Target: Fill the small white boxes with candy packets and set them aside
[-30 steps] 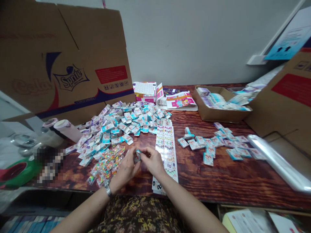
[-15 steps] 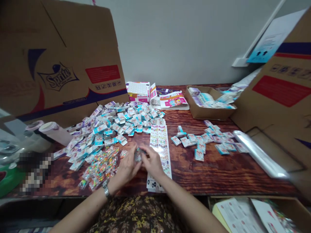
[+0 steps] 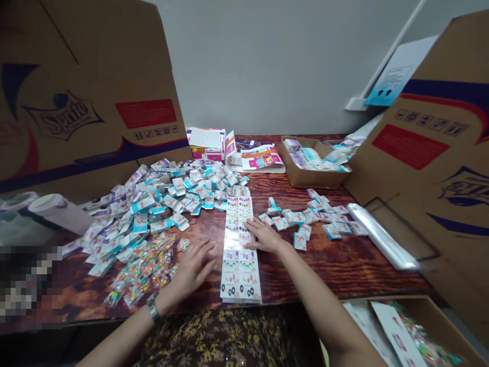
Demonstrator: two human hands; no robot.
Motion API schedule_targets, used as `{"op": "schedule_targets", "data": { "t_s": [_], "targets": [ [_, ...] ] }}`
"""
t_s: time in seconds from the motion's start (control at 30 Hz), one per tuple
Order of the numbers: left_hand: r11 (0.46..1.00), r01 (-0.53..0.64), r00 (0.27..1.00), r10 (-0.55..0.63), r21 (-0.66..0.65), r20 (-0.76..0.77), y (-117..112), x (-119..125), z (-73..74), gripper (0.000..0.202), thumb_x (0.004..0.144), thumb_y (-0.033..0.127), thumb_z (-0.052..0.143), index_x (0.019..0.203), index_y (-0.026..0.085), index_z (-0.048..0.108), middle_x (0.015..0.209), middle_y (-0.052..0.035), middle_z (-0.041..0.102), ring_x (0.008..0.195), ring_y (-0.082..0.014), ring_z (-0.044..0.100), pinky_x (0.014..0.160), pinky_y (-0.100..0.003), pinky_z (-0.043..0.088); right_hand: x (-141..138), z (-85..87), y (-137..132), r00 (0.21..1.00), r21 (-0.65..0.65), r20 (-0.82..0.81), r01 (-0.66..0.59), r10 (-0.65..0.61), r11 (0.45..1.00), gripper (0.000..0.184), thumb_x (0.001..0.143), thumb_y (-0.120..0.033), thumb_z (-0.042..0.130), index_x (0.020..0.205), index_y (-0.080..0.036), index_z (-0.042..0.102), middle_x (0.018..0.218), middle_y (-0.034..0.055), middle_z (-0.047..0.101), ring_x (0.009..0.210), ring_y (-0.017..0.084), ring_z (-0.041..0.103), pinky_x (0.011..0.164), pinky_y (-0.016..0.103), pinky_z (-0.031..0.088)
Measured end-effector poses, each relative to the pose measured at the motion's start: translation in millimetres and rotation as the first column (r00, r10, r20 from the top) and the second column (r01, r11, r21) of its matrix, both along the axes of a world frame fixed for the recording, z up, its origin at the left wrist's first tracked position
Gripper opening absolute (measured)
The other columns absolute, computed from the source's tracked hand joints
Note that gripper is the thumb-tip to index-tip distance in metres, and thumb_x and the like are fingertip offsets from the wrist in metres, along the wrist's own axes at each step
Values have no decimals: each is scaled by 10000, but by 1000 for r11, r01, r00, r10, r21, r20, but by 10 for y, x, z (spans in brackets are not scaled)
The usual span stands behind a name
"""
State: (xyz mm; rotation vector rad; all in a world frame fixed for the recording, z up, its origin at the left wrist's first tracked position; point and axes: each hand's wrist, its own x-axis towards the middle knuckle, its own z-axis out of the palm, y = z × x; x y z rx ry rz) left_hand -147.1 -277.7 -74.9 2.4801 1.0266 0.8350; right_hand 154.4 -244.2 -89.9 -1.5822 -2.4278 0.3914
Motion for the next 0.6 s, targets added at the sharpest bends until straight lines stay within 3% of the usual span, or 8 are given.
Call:
{"op": "schedule_targets", "data": {
  "t_s": [0.07, 0.17, 0.27, 0.33, 0.37, 0.47, 0.53, 0.6],
  "targets": [
    [1000, 8, 1000, -7, -28, 18, 12, 1, 2, 394, 862, 209, 497, 1252, 205, 438, 1278, -125, 500, 1192, -247, 460, 981, -481, 400, -37, 8, -13, 999, 32, -41, 34, -33, 999, 527, 749, -477, 645, 1211, -232, 578, 1275, 106, 549, 1265, 318, 382, 1052, 511, 243],
    [994, 19, 998, -12, -107, 61, 43, 29, 44, 385, 864, 236, 502, 1243, 201, 442, 1239, -122, 531, 1170, -243, 480, 979, -472, 402, -144, 178, -76, 986, 55, -161, 43, -33, 998, 253, 844, -398, 550, 966, -223, 684, 985, 82, 685, 1059, 267, 555, 941, 450, 383],
    [987, 42, 993, -24, -155, 114, 91, 94, 135, 595, 825, 338, 571, 1347, 196, 323, 1356, -145, 423, 1268, -273, 377, 1023, -492, 345, -370, 527, -178, 938, 36, -346, 17, -3, 999, 259, 909, -342, 447, 951, -201, 660, 869, 57, 677, 815, 188, 610, 755, 320, 466],
    [985, 52, 987, -25, -166, 158, 131, 141, 185, 758, 773, 394, 626, 1392, 186, 243, 1427, -158, 319, 1322, -301, 281, 1049, -509, 292, -549, 788, -234, 903, 41, -428, -17, 33, 999, 238, 916, -313, 441, 1015, -206, 629, 891, 49, 665, 803, 175, 605, 728, 295, 466],
    [982, 51, 981, -15, -183, 193, 152, 160, 197, 754, 767, 396, 628, 1387, 180, 257, 1419, -158, 332, 1310, -303, 299, 1040, -500, 300, -632, 903, -254, 891, 75, -451, -28, 59, 997, 232, 916, -296, 440, 1033, -208, 621, 915, 51, 657, 827, 176, 601, 740, 297, 464],
    [936, 41, 950, 73, -350, 305, 210, 180, 176, 355, 845, 341, 510, 1150, 159, 527, 1090, -102, 603, 1004, -232, 555, 860, -383, 444, -823, 1111, -293, 861, 198, -489, -50, 143, 979, 243, 917, -235, 418, 1085, -220, 593, 971, 61, 631, 908, 181, 585, 791, 314, 461],
    [864, 39, 912, 174, -501, 371, 232, 162, 142, 226, 866, 324, 458, 867, 150, 603, 778, -32, 619, 727, -163, 567, 679, -284, 453, -909, 1120, -330, 852, 257, -489, -65, 187, 964, 272, 917, -198, 391, 1106, -232, 584, 1017, 68, 618, 969, 183, 571, 834, 332, 457],
    [765, 83, 843, 288, -639, 454, 234, 134, 133, 250, 835, 356, 502, 725, 145, 580, 651, 1, 568, 605, -127, 515, 579, -235, 409, -983, 1052, -390, 856, 255, -459, -131, 239, 958, 295, 914, -181, 377, 1109, -244, 589, 1040, 69, 618, 991, 182, 566, 846, 337, 459]
  ]
}}
